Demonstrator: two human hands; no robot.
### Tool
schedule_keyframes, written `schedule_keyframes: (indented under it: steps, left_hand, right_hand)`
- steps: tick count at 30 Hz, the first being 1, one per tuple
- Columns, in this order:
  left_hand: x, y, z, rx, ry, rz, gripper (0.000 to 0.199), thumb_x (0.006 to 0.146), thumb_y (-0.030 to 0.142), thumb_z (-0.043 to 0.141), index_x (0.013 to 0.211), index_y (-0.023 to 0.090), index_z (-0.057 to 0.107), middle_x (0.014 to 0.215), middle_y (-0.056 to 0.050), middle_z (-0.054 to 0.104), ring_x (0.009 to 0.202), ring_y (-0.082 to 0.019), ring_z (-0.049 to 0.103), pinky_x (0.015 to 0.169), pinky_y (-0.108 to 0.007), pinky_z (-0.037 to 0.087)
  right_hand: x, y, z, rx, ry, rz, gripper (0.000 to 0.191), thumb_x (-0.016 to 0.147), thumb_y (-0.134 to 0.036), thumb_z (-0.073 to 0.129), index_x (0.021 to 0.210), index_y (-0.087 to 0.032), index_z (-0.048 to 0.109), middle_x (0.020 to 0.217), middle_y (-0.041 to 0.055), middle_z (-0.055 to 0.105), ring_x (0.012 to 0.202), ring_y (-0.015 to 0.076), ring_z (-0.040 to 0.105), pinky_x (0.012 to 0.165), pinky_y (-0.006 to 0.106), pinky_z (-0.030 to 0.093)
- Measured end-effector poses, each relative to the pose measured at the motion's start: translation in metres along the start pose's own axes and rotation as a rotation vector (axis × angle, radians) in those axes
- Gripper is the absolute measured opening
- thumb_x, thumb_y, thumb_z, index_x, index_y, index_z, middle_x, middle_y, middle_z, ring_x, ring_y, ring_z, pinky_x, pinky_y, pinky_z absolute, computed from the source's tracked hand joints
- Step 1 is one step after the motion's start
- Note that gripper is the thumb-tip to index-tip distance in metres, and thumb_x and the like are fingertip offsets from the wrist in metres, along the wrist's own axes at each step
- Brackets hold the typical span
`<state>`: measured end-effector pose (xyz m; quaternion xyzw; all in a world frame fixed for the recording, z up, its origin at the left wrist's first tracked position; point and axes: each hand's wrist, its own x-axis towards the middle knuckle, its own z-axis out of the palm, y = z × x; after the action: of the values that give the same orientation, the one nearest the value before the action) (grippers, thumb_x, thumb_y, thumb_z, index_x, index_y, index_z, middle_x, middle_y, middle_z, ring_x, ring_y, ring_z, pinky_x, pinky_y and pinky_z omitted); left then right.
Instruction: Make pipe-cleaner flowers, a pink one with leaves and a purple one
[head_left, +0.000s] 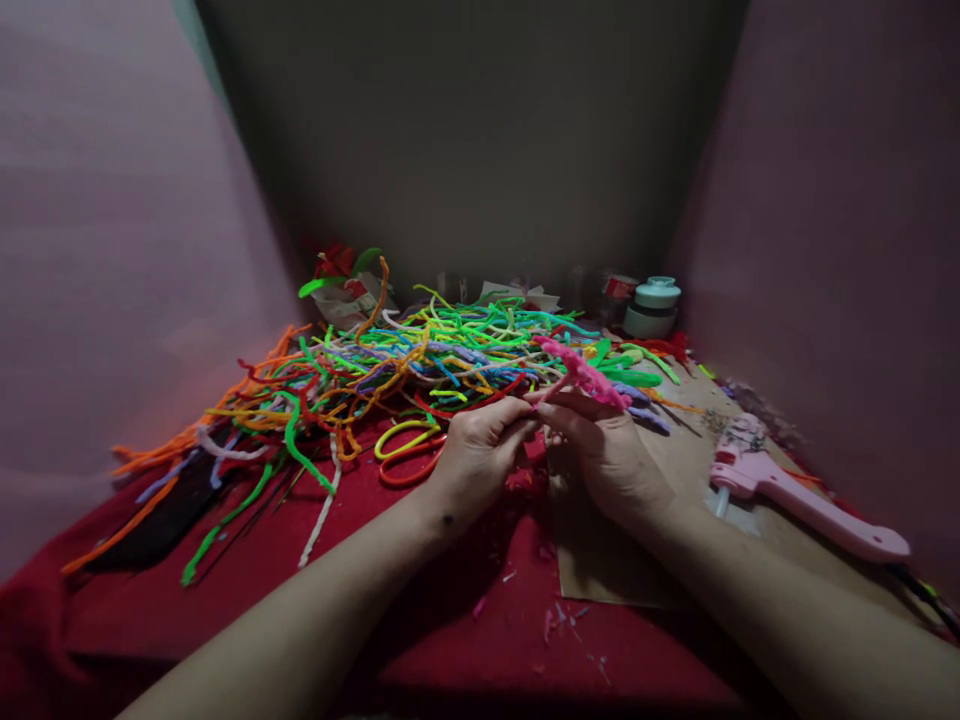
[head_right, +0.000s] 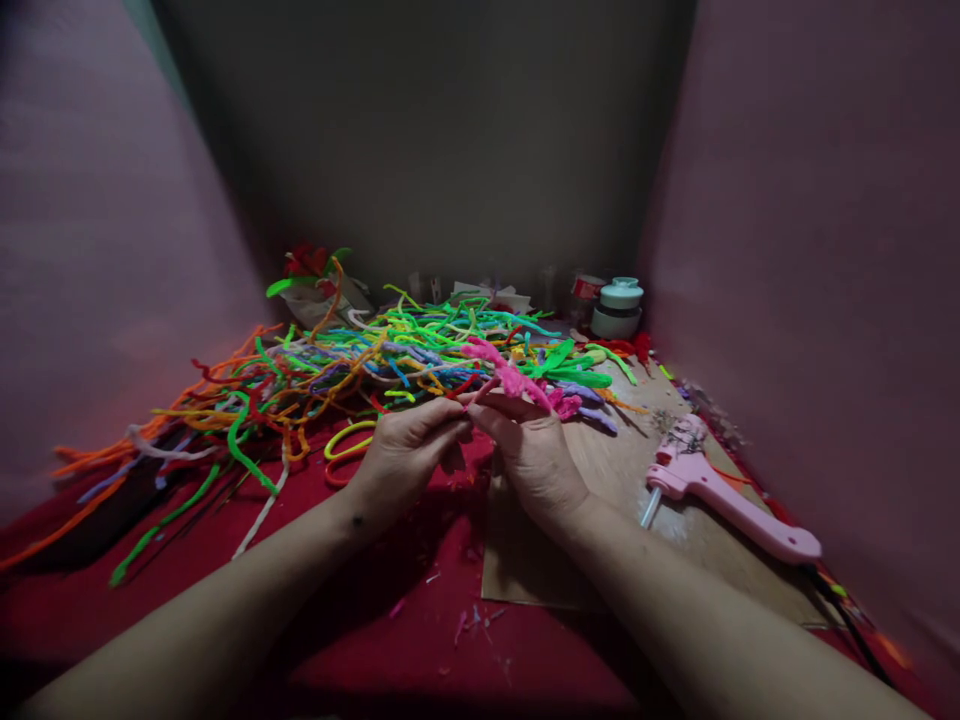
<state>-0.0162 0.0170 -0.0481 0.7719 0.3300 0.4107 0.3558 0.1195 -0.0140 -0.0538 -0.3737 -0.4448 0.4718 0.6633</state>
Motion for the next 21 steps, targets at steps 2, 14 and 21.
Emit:
schedule_keyframes:
  steps: [2, 14, 21]
  left_hand:
    - [0.000, -0.002, 0.000, 0.043, 0.032, 0.038, 0.014, 0.084, 0.023, 0.054, 0.081, 0.019, 0.067, 0.060, 0.002, 0.058, 0.051, -0.009, 0.051, 0.053, -0.019, 0.040]
    - [-0.001, 0.012, 0.000, -0.271, -0.092, -0.150, 0.025, 0.087, 0.030, 0.051, 0.067, 0.015, 0.055, 0.048, 0.006, 0.046, 0.037, -0.004, 0.040, 0.040, -0.017, 0.031]
    - [0.003, 0.006, -0.006, -0.665, -0.279, -0.314, 0.020, 0.081, 0.035, 0.061, 0.083, 0.014, 0.061, 0.058, 0.004, 0.059, 0.032, -0.002, 0.041, 0.036, -0.016, 0.030]
  right_hand:
    - [-0.001, -0.001, 0.001, -0.012, -0.007, -0.036, 0.004, 0.069, -0.026, 0.072, 0.071, -0.023, 0.071, 0.074, -0.0003, 0.069, 0.072, 0.0166, 0.058, 0.075, 0.034, 0.047]
    - [0.000, 0.007, -0.004, 0.048, -0.078, 0.058, 0.015, 0.075, -0.034, 0.069, 0.085, -0.025, 0.074, 0.079, 0.0012, 0.069, 0.069, 0.0166, 0.057, 0.068, 0.034, 0.047]
    - [0.002, 0.005, -0.007, -0.002, -0.114, 0.004, 0.019, 0.074, -0.033, 0.068, 0.089, -0.024, 0.074, 0.088, 0.0021, 0.070, 0.086, 0.0192, 0.060, 0.079, 0.034, 0.046]
